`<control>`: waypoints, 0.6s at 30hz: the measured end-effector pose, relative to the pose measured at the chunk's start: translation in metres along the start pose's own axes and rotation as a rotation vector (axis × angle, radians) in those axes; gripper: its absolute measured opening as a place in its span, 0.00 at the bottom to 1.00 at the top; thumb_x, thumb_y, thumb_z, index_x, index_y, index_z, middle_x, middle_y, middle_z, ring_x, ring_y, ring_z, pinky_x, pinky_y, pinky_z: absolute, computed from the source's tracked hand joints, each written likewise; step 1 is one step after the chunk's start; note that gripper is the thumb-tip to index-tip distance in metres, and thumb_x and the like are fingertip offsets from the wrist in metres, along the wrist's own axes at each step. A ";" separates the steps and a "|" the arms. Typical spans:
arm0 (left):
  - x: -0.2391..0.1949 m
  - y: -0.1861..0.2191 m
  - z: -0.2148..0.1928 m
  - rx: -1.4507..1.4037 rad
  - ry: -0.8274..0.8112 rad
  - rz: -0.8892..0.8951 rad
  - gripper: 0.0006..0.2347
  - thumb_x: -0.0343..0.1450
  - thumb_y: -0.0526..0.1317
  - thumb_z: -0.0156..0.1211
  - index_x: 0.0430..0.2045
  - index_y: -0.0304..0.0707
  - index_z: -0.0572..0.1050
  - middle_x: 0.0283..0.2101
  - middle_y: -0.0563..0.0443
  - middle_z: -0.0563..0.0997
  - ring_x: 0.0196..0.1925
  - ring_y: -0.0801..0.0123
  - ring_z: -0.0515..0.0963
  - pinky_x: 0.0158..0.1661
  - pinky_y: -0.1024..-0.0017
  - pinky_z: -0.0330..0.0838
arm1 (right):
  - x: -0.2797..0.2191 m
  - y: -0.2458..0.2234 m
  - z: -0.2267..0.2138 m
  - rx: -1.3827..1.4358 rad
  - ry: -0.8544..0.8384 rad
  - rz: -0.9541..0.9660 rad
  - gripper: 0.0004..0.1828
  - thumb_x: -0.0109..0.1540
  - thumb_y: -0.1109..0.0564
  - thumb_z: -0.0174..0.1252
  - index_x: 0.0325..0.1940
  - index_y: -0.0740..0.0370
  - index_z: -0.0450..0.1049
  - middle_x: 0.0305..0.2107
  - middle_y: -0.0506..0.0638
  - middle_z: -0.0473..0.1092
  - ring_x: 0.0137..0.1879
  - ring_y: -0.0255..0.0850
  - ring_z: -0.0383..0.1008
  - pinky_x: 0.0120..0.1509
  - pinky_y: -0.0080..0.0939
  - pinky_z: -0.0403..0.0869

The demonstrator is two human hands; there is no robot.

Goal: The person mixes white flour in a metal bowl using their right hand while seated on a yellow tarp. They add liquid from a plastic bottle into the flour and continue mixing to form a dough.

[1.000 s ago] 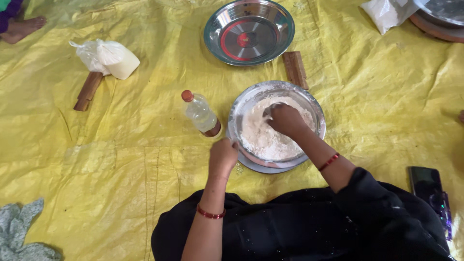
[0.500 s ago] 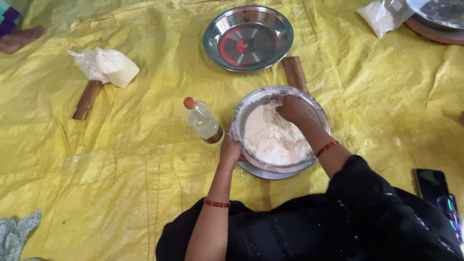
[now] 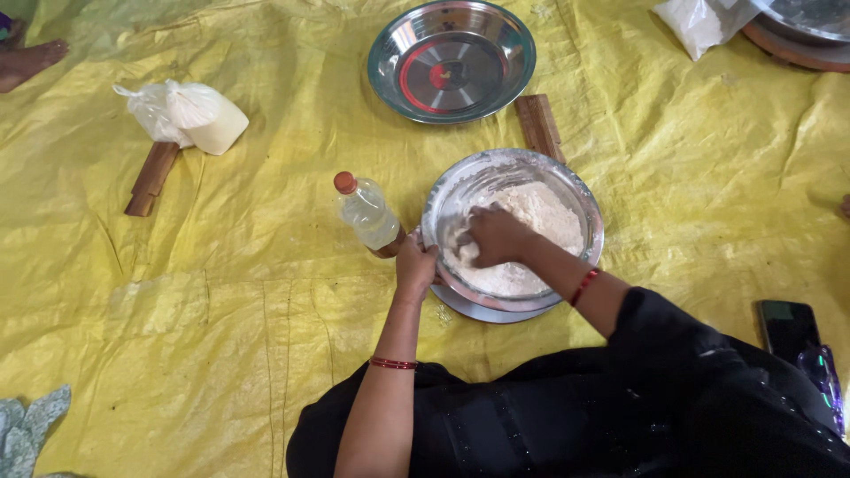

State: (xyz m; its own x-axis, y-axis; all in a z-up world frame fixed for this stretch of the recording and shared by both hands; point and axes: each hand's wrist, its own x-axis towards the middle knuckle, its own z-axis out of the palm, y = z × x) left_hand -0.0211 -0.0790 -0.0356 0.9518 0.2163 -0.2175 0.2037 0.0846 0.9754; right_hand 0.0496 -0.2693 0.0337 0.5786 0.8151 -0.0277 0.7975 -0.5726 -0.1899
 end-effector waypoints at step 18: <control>-0.016 0.030 0.005 0.004 0.005 -0.068 0.25 0.69 0.29 0.52 0.64 0.35 0.60 0.48 0.34 0.81 0.32 0.55 0.86 0.19 0.64 0.84 | -0.021 0.065 0.019 0.256 0.177 0.772 0.14 0.61 0.63 0.62 0.51 0.65 0.82 0.44 0.68 0.80 0.50 0.53 0.83 0.58 0.47 0.80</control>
State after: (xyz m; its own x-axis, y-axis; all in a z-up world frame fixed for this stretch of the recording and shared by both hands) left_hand -0.0291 -0.0847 -0.0022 0.9347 0.2148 -0.2833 0.2686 0.0953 0.9585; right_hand 0.0862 -0.3218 0.0030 0.9824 0.1630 -0.0911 0.1141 -0.9100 -0.3986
